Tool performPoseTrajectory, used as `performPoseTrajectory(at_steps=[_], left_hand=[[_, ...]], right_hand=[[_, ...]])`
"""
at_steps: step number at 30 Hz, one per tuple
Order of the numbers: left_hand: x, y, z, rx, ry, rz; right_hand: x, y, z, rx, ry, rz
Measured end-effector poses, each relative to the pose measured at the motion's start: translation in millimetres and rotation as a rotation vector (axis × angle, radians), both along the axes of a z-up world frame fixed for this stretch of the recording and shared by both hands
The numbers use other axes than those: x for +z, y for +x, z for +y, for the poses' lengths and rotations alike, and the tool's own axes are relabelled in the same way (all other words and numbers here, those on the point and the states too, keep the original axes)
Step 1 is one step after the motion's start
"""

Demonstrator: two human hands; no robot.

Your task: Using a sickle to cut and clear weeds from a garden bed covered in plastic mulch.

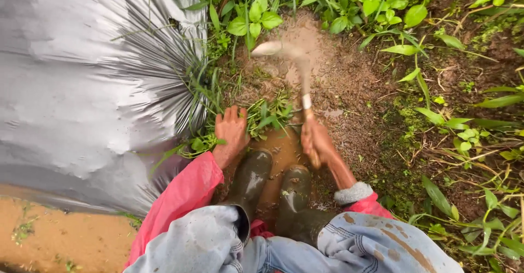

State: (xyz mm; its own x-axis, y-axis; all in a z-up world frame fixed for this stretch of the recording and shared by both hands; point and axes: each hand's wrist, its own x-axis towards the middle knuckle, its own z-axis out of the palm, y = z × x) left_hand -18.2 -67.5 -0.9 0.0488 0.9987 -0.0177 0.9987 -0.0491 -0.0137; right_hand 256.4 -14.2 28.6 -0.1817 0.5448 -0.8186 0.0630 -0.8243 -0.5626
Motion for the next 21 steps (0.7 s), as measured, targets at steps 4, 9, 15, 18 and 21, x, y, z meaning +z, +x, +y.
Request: performPoseTrajectory(at_steps=[4, 9, 15, 18, 21], left_hand=[[2, -1, 0, -0.037, 0.034, -0.027], [8, -2, 2, -0.098, -0.025, -0.119], [12, -2, 2, -0.057, -0.092, -0.139], [30, -6, 5, 0.141, -0.217, -0.095], [45, -3, 4, 0.222, -0.132, -0.130]], right_hand=[[25, -15, 14, -0.189, 0.021, 0.040], [-18, 11, -10, 0.165, -0.027, 0.058], [53, -27, 18, 0.200, 0.088, 0.036], [-5, 22, -20, 0.416, 0.039, 0.045], [4, 9, -9, 0.240, 0.082, 0.058]])
